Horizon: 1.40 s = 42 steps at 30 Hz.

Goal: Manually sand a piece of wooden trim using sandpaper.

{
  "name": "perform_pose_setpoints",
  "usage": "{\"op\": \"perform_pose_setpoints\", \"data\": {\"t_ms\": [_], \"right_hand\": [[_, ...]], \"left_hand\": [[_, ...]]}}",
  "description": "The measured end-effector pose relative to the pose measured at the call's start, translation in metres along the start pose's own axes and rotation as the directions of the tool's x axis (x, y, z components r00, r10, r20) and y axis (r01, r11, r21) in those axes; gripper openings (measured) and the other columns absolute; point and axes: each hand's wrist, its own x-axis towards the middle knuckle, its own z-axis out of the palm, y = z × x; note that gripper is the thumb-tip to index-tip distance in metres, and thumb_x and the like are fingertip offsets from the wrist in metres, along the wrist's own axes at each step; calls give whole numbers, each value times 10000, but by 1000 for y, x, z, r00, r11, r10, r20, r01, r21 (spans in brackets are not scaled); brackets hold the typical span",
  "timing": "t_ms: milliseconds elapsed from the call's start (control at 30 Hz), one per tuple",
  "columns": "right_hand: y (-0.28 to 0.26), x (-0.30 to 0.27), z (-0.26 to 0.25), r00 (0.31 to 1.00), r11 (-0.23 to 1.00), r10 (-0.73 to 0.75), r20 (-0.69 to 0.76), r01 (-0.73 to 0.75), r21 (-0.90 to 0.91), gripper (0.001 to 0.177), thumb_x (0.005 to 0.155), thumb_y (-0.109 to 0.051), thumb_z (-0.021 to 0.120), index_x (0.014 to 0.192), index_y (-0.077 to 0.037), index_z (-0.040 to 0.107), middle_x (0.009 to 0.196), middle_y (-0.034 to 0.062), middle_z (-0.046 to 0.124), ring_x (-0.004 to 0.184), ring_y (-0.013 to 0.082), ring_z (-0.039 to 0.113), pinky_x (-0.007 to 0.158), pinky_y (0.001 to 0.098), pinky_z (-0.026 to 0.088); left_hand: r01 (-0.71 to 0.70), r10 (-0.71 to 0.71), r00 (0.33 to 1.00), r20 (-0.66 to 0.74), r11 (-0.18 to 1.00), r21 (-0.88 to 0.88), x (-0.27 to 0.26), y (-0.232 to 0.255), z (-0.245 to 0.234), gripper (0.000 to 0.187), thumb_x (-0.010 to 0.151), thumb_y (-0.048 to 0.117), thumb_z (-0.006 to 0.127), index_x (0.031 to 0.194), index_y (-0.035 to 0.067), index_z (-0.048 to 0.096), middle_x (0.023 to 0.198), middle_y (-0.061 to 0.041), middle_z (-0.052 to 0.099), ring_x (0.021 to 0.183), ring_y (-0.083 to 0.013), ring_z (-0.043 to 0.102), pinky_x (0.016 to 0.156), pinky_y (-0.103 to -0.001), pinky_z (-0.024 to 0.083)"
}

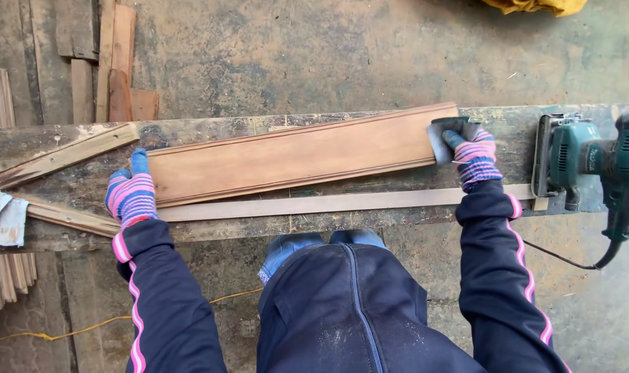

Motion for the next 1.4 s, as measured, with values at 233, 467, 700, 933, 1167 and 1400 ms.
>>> {"op": "perform_pose_setpoints", "data": {"t_ms": [233, 467, 700, 933, 1167, 1400], "right_hand": [[-46, 45, -37, 996, 992, 71, 59, -64, -107, 214, 950, -108, 739, 1164, -89, 739, 1083, 22, 755, 940, 107, 689, 841, 291, 549], [-62, 68, -39, 994, 873, -58, 91, 95, -478, 245, 929, -103, 792, 1160, -46, 735, 1044, 110, 745, 898, 180, 667, 807, 351, 523], [-52, 9, -14, 943, 966, -146, -299, 71, -249, 122, 1057, -85, 734, 1013, 15, 680, 911, 199, 642, 790, 299, 570, 737, 451, 461], [-78, -90, 161, 811, 379, -580, 75, 351, -856, 630, 897, -283, 663, 1433, 33, 566, 1437, 247, 577, 1401, 415, 491, 1247, 529, 292], [-161, -115, 200, 572, 477, -588, 572, 816, -326, 510, 798, -236, 665, 1296, -123, 651, 1302, 125, 643, 1323, 346, 554, 1197, 517, 355], [-28, 12, 45, 754, 244, -559, 345, 547, -801, 545, 873, -268, 619, 1355, -14, 582, 1367, 215, 594, 1326, 400, 541, 1186, 521, 359]], "left_hand": [[-66, 20, 981, 191, 969, 237, 10, -54, 2, 940, 799, 776, 660, 1344, 10, 637, 1401, -258, 582, 1283, -422, 562, 1094, -502, 412], [-94, 4, 974, 228, 918, 386, -78, -80, -1, 855, 855, 714, 664, 1401, 57, 670, 1395, -246, 663, 1280, -423, 620, 1105, -503, 462], [-686, 781, 599, -179, 615, 389, -110, -49, 79, 976, 1001, 708, 543, 1662, 19, 342, 1710, -284, 242, 1583, -466, 207, 1274, -618, 66], [-799, 860, 509, 45, 452, 395, -130, -6, 111, 893, 947, 672, 561, 1600, 80, 415, 1656, -205, 330, 1572, -449, 211, 1273, -691, 44], [-836, 894, 449, -9, 423, 350, -132, -8, 110, 895, 981, 657, 558, 1623, 51, 415, 1666, -227, 338, 1566, -462, 233, 1259, -722, 68], [-812, 862, 506, 24, 468, 349, -136, -6, 108, 892, 962, 660, 573, 1607, 61, 427, 1629, -222, 355, 1566, -462, 245, 1269, -728, 68]]}}
